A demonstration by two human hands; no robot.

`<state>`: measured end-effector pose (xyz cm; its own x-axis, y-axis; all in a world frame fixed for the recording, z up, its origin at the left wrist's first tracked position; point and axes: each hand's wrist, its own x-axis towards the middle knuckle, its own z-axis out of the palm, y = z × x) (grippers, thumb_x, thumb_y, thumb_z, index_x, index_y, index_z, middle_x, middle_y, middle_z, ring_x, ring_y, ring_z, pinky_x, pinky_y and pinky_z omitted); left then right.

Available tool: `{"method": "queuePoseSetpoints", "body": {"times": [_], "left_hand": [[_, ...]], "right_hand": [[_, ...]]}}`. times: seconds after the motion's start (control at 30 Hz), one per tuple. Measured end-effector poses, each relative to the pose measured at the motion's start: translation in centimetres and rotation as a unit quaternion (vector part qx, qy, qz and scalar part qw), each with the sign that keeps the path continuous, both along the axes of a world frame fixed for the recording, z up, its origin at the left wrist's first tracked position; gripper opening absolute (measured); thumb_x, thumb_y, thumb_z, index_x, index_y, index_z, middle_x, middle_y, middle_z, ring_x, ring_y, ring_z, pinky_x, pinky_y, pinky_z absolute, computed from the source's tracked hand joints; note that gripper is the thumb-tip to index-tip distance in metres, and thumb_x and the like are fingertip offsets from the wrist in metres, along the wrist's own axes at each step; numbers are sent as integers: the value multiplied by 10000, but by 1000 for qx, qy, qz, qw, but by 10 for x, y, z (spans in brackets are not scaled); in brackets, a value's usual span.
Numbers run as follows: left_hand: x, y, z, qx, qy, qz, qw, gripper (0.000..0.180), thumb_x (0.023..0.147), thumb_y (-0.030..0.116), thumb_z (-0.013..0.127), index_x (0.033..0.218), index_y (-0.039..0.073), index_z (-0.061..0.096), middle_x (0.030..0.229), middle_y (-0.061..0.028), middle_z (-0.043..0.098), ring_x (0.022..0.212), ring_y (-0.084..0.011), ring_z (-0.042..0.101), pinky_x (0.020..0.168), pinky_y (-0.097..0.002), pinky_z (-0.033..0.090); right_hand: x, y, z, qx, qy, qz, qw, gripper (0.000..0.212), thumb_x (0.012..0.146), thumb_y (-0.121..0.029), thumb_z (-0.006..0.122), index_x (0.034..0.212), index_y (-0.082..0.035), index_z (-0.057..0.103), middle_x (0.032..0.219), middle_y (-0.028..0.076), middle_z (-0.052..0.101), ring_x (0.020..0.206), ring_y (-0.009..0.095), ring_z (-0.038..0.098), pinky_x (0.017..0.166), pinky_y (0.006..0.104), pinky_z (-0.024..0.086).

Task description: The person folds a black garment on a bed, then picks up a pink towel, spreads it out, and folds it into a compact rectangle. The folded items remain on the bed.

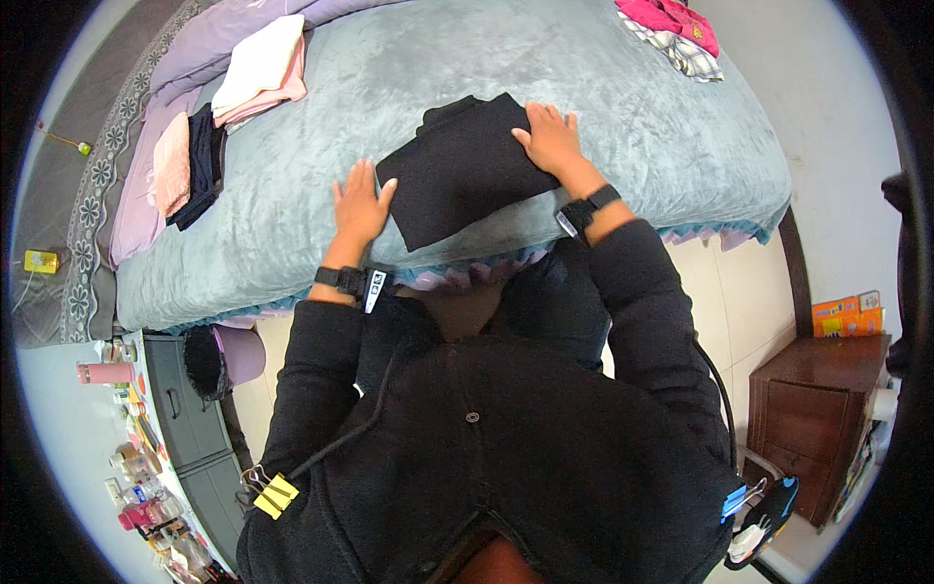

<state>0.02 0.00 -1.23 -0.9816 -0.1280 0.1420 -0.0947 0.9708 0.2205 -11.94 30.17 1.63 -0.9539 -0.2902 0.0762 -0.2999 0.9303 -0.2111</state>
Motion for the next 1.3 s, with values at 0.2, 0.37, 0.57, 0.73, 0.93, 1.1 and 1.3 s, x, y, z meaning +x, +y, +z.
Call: {"method": "queuePoseSetpoints", "body": {"times": [0.2,0.37,0.57,0.73,0.93,1.1,1.3], "left_hand": [[21,31,23,21,154,-88,984,634,843,317,575,1360,20,360,1411,-195,350,1335,-341,283,1088,-518,172],[32,82,19,-51,99,-231,967,672,813,256,607,1389,53,327,1441,-144,321,1347,-316,266,1097,-484,185],[26,50,-2,22,115,-148,982,664,872,351,538,1400,30,297,1462,-161,288,1356,-306,268,1100,-486,165],[36,15,2,32,37,-71,996,640,913,367,474,1409,18,272,1468,-159,281,1368,-290,248,1100,-504,135],[40,39,30,21,190,-129,973,662,857,293,562,1402,29,294,1439,-180,322,1353,-323,267,1096,-529,126],[43,79,27,-60,57,-273,959,788,749,337,694,1395,78,324,1464,-138,282,1358,-301,248,1096,-510,170],[55,57,7,-23,68,-222,972,886,745,369,694,1429,54,228,1485,-152,227,1379,-308,201,1108,-493,139]], "right_hand": [[99,-29,-13,-209,158,217,940,625,839,-285,585,1365,-45,350,1405,174,363,1330,316,299,1066,523,208],[133,-45,-35,-118,156,218,956,700,814,-335,599,1389,-54,317,1445,135,306,1345,278,270,1091,476,176],[105,-7,-46,-102,142,145,974,647,843,-354,582,1374,-65,351,1460,109,296,1358,254,259,1093,442,210],[88,31,-35,-56,135,62,987,611,879,-355,538,1370,-43,353,1436,126,347,1343,290,292,1087,520,173],[127,-10,-27,-176,163,163,957,658,848,-338,569,1381,-35,329,1460,161,283,1362,307,241,1095,497,149],[147,-34,-42,-153,137,201,958,721,804,-339,619,1390,-45,318,1465,132,278,1357,292,243,1089,509,170],[121,32,-51,-48,128,66,988,704,837,-340,593,1409,-62,290,1468,99,292,1360,270,255,1093,522,161]]}}
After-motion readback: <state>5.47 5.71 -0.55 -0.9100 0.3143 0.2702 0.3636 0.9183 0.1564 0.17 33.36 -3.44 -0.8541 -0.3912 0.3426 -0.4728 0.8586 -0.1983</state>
